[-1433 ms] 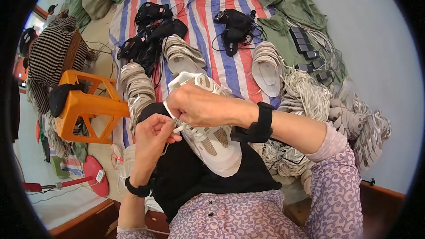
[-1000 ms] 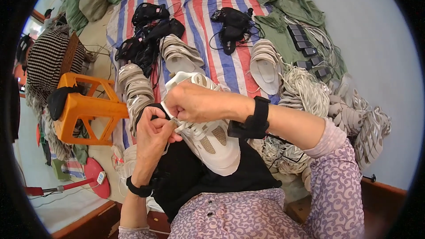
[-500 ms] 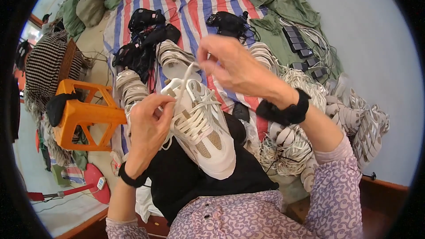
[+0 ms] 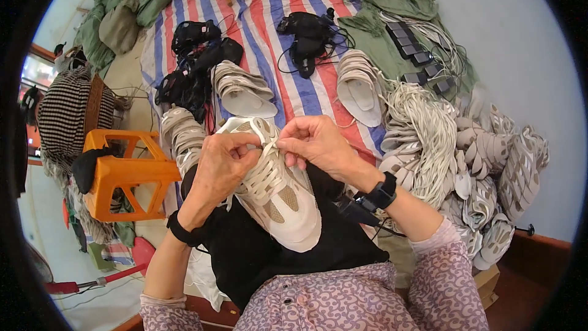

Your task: Lacing a pair of white athletic shoes in a manufacturing environment.

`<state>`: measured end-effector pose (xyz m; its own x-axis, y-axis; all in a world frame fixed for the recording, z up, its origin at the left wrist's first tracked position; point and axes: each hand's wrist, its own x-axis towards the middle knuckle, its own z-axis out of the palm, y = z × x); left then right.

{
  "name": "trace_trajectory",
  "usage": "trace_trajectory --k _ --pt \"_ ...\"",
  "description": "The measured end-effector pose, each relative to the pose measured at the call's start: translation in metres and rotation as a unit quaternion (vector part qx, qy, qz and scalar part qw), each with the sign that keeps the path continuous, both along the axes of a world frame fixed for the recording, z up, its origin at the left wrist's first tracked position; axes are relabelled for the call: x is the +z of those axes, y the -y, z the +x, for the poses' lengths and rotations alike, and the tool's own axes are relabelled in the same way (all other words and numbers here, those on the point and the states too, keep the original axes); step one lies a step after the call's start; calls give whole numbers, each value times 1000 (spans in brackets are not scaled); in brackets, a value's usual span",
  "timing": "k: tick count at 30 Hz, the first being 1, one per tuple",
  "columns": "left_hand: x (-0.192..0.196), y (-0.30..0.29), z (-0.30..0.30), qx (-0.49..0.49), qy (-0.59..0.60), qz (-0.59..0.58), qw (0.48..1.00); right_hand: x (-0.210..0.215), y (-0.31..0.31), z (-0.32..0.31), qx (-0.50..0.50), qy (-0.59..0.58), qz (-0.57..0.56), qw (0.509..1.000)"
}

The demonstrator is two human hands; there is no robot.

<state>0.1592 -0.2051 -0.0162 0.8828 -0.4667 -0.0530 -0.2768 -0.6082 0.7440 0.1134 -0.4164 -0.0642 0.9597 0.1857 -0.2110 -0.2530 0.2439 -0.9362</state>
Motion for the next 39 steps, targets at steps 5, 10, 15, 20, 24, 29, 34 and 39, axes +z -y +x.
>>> trace_trajectory --k 5,10,15,20,24,29,34,39 --pt "-2 2 1 -32 22 -20 999 -12 -11 -5 -21 -8 4 1000" --pt "0 3 -4 -27 42 -24 998 -2 -5 -8 0 1 40 999" --pt "-2 4 -5 -34 75 -30 996 -11 -8 -2 12 -13 39 999" --pt "0 3 0 -25 35 -26 999 -11 -13 1 -1 -43 38 998" --pt "6 1 -6 17 22 -25 999 4 -17 2 -17 113 -78 990" --pt "8 -4 -8 49 49 -53 996 13 -19 12 42 443 -335 831" --pt "7 -56 -12 141 81 -32 986 17 -19 12 68 457 -441 769" --pt "19 -180 -23 287 114 13 951 39 -5 24 55 446 -535 716"
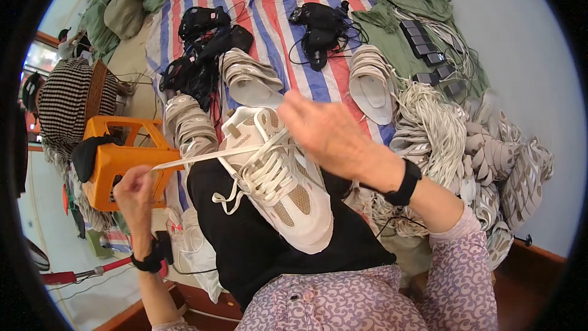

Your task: Lacing a pair of white athletic shoes in a manufacturing environment.

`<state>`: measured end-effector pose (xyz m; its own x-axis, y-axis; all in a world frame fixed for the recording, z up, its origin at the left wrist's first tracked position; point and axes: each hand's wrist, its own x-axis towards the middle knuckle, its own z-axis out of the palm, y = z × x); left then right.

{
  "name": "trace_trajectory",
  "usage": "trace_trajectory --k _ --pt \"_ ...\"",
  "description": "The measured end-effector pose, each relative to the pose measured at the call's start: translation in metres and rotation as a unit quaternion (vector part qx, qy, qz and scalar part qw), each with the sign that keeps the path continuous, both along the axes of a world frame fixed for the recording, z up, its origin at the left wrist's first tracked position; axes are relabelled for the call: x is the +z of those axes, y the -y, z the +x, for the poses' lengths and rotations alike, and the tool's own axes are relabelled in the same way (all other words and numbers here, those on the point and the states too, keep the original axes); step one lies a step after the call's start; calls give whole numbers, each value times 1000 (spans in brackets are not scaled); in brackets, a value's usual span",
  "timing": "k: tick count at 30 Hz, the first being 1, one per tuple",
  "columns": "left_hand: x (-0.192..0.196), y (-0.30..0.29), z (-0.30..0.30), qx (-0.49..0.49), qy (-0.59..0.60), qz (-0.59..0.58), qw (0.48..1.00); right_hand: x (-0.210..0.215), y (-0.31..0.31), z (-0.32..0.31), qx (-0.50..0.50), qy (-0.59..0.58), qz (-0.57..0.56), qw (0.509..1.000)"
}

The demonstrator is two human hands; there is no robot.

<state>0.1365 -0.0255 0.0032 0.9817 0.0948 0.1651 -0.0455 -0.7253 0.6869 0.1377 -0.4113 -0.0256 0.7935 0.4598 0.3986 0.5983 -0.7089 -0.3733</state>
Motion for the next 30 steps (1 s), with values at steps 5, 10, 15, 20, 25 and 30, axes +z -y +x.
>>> trace_trajectory --k 5,10,15,20,25,30 --pt "-7 -112 -38 125 -4 43 991 9 -11 0 75 -72 162 981" --pt "-32 -170 -72 185 -4 -6 983 -3 -36 1 129 -51 121 983" --pt "-49 -212 -101 213 2 31 977 2 -18 24 50 -117 207 970" --pt "-58 -275 -127 249 -4 73 966 6 7 43 -28 -224 237 945" --pt "-43 -330 -143 292 52 43 954 1 18 54 -68 -334 283 897" --pt "4 -237 -111 275 59 34 959 0 19 55 -19 -422 374 825"
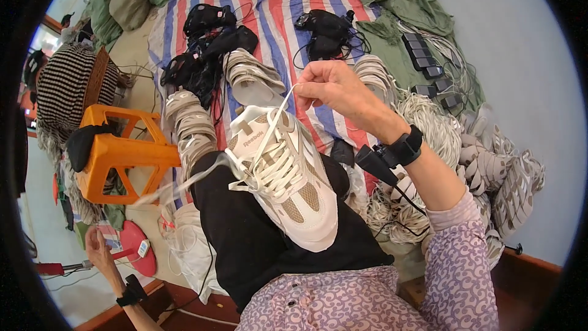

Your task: Lacing a pair of white athletic shoes in a manufacturing environment.

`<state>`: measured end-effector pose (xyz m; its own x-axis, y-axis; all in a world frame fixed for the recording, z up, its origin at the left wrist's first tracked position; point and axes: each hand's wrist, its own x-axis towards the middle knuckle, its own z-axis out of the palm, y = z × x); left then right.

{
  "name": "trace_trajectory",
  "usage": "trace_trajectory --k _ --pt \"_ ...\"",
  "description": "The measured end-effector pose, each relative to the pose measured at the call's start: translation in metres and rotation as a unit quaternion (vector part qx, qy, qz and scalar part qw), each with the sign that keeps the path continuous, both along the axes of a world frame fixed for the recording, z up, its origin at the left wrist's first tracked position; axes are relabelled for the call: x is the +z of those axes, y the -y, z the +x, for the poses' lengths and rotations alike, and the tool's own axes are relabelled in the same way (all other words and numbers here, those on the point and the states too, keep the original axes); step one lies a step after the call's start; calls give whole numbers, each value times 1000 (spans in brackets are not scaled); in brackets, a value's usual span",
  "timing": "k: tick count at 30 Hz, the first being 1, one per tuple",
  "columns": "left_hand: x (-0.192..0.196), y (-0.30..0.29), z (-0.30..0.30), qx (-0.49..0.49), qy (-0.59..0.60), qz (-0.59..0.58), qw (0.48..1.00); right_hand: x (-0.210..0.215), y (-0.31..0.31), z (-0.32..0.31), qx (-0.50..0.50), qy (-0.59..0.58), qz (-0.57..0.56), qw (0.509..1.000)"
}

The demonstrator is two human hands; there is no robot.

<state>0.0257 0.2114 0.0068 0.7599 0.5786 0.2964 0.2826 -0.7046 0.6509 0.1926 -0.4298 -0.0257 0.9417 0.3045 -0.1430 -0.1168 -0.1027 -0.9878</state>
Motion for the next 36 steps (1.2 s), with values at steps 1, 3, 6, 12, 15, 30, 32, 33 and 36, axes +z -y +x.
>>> trace_trajectory --k 1,3,6,12,15,30,32,33,36 --pt "9 42 11 -65 8 20 998 -1 -2 -1 0 0 0 1000" --pt "14 145 27 -149 15 52 987 -2 -7 -2 -16 -25 25 999" --pt "8 292 30 -379 -64 54 922 -2 -12 -2 -34 -81 102 991" --pt "-11 387 52 -419 -78 -16 905 -4 -2 -10 -40 -121 195 973" --pt "-12 379 56 -404 -98 -107 903 -10 5 -11 -11 -137 246 960" --pt "-8 348 100 -458 -99 -189 863 18 120 81 -145 42 356 922" --pt "-11 354 101 -461 -70 -127 875 17 99 76 -119 97 279 948" --pt "-12 357 101 -464 -57 -93 879 14 83 64 -130 196 25 972" --pt "-14 360 102 -466 -45 -44 882 9 34 12 -75 319 -176 928"
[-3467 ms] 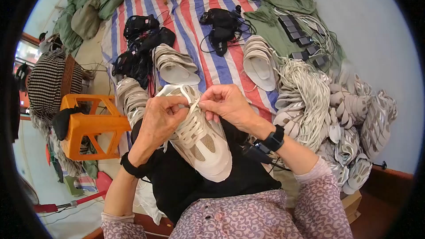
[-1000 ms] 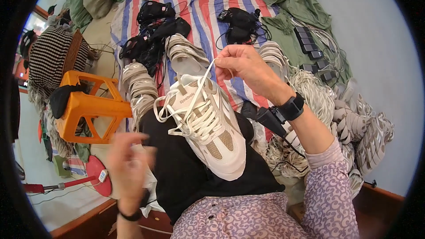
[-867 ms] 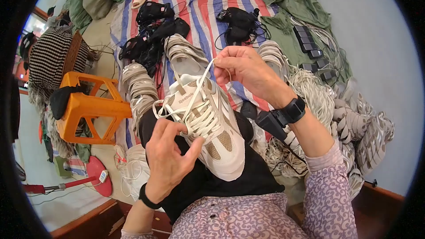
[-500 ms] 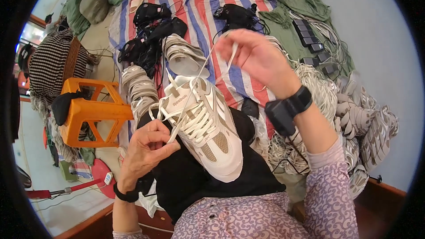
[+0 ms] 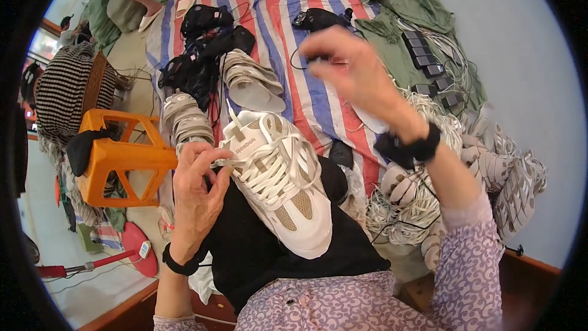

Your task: Lacing a pair of white athletic shoes in a manufacturing environment.

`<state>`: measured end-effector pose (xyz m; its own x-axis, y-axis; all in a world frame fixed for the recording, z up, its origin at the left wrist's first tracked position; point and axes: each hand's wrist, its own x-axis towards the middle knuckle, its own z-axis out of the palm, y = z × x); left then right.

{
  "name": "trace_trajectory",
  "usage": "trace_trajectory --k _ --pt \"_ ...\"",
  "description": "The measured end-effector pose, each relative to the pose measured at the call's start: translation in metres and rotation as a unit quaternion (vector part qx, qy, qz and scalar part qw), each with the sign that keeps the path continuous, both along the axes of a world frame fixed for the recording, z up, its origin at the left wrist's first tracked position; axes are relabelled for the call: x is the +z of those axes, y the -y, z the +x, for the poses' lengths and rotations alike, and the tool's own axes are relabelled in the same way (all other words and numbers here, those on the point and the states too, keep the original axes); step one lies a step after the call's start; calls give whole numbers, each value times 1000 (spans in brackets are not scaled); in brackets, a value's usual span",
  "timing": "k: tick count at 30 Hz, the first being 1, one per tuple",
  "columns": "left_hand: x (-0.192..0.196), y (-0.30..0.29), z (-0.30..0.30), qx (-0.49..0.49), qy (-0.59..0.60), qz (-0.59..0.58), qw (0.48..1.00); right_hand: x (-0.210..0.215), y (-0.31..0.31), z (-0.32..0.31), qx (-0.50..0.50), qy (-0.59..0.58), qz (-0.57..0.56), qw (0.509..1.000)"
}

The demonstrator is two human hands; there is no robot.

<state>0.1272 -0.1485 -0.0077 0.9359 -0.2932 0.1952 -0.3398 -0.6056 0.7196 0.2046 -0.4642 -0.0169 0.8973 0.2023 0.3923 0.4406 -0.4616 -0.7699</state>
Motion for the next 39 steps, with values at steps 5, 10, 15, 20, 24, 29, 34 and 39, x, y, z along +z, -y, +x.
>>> trace_trajectory --k 5,10,15,20,24,29,34,39 --pt "-2 6 4 -19 7 -2 1000 -4 -52 -59 176 3 -23 984" --pt "1 12 8 -21 49 19 998 -6 -61 -65 162 77 -121 976" --pt "4 14 16 -17 31 38 999 -10 -64 -61 167 105 -172 965" --pt "5 12 16 -28 18 10 999 -5 -63 -71 205 52 -150 966" --pt "3 12 12 -38 -31 -22 999 -4 -63 -76 242 -39 -40 969" --pt "-1 13 12 -27 -52 -59 997 -3 -65 -70 226 -19 -110 968" --pt "-1 12 11 -19 -45 -69 996 0 -62 -65 239 10 -104 965" --pt "-1 11 12 -17 -45 -79 996 -6 -67 -73 179 90 -202 959"
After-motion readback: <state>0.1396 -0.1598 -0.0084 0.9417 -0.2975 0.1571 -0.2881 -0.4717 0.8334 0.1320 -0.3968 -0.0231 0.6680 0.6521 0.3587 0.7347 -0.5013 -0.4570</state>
